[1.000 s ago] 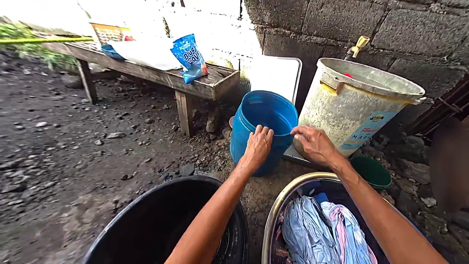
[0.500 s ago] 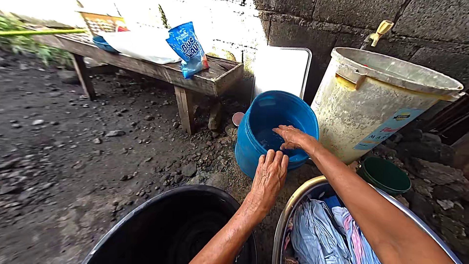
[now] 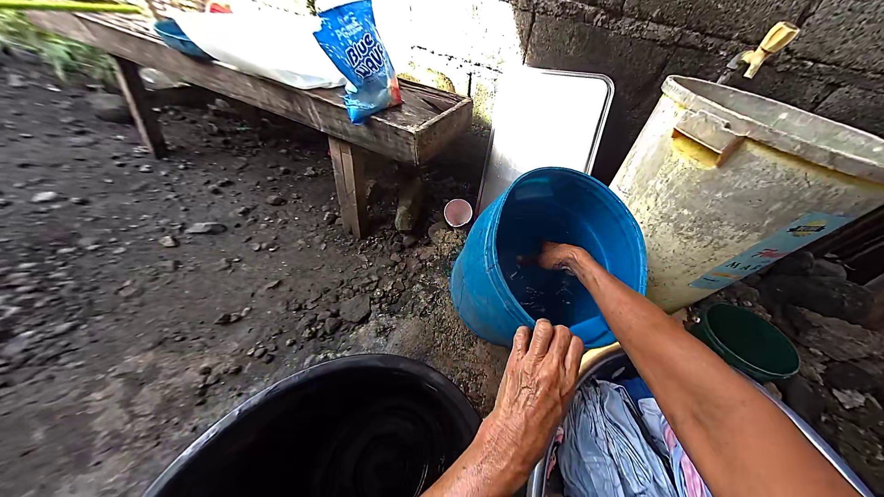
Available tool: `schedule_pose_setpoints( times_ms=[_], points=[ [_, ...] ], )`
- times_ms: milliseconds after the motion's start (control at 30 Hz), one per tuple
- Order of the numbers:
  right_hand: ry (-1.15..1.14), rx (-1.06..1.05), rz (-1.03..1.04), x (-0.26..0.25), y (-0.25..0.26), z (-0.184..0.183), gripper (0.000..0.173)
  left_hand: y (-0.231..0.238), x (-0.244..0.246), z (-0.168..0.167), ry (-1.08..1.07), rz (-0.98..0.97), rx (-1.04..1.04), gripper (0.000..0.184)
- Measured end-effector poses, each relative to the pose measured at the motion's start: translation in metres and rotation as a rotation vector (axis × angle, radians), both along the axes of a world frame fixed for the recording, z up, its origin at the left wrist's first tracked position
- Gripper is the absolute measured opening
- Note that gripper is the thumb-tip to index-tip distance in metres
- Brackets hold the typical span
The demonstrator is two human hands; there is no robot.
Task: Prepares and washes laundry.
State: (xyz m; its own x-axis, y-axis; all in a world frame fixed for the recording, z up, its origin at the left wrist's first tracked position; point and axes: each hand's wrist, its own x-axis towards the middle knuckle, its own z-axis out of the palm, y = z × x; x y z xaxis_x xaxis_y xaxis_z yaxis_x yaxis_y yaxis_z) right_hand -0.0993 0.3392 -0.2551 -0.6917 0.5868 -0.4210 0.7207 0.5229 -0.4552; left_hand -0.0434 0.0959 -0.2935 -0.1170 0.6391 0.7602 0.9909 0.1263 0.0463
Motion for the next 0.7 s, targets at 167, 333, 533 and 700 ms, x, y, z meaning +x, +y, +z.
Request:
schedule_pose_setpoints(
  times_ms=[167,333,533,700],
  points=[
    [0.078,-0.004,-0.034,-0.008,-0.005,-0.013,0.041,0.005,-0.002,0.001,-0.011,-0.014,0.005,0.015],
    [0.055,0.363,0.340,-0.001,-0.044,0.015,0.018,0.013,-0.010,0.008,-0.029,0.018,0.006,0.014],
    [0.311,0.661,0.450,0.032,-0.056,0.049,0.014,0.031,-0.022,0.021,-0.096,0.023,-0.012,0.014],
    [0.422,0.787,0.477,0.060,-0.058,0.087,0.014,0.051,-0.030,0.043,-0.221,0.032,-0.163,0.022]
  ],
)
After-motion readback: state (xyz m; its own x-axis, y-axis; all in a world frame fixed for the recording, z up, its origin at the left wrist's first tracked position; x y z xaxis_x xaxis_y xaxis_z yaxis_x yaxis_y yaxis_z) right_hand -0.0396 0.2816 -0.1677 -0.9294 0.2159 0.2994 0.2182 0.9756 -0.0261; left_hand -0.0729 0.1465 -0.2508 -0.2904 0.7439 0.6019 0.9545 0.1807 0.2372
